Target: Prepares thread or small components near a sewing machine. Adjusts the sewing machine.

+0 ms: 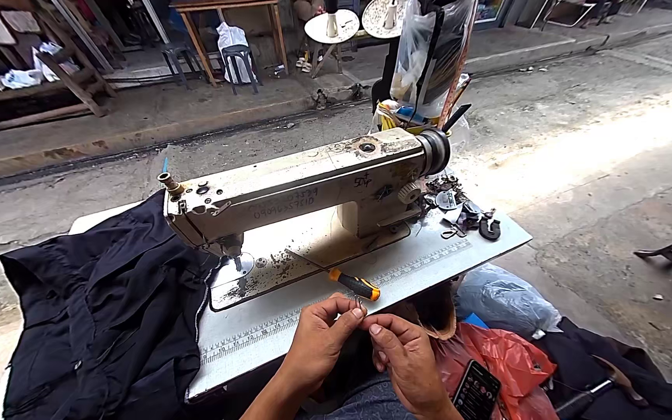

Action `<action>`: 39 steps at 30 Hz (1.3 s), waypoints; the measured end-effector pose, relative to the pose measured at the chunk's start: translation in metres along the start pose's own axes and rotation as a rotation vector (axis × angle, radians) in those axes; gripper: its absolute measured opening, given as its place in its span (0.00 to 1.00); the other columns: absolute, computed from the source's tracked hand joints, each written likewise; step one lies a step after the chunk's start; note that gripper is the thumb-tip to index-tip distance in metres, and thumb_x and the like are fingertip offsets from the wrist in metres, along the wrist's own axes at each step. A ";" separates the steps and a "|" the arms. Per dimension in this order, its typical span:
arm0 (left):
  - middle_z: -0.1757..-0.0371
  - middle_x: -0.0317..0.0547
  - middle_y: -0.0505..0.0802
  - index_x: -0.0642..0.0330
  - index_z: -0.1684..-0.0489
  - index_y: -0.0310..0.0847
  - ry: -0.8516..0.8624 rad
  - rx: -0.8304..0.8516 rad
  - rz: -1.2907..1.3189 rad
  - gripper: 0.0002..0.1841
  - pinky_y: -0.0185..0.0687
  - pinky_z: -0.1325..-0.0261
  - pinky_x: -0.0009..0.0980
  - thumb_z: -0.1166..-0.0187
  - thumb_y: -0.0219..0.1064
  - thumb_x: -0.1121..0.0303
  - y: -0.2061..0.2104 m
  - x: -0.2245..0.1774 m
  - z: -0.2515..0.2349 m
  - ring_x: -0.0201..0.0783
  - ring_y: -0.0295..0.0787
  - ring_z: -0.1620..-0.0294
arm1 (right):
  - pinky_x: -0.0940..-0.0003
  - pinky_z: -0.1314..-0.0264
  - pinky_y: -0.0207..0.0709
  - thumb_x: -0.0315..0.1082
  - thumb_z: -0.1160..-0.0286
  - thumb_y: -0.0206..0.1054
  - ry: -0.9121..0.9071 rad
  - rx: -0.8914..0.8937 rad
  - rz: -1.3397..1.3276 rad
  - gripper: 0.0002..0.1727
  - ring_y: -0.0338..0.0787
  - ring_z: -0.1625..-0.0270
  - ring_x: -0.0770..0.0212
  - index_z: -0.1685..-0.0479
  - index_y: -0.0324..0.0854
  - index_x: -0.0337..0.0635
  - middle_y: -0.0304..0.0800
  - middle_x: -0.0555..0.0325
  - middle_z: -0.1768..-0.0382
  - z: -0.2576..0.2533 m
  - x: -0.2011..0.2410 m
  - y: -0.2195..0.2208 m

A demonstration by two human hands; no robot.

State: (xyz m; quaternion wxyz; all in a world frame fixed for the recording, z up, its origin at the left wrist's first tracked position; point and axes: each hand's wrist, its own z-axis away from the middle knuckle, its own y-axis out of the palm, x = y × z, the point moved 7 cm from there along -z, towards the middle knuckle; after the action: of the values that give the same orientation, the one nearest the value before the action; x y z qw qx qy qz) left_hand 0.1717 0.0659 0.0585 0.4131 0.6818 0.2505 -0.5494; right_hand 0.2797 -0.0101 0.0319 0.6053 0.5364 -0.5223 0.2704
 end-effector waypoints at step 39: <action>0.67 0.33 0.94 0.58 0.71 0.89 -0.189 0.040 0.015 0.13 0.82 0.65 0.17 0.22 0.58 0.80 0.021 0.018 -0.004 0.21 0.88 0.65 | 0.90 0.75 0.71 0.26 0.19 0.62 -0.110 -0.042 0.272 0.06 0.77 0.77 0.87 0.65 0.82 0.40 0.81 0.76 0.76 -0.038 0.051 -0.014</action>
State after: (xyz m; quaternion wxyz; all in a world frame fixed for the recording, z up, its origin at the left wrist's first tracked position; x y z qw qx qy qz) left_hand 0.1953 0.0561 0.0476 0.4252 0.6369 0.1945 -0.6129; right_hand 0.3206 0.0100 0.0787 0.5446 0.4620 -0.6281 0.3090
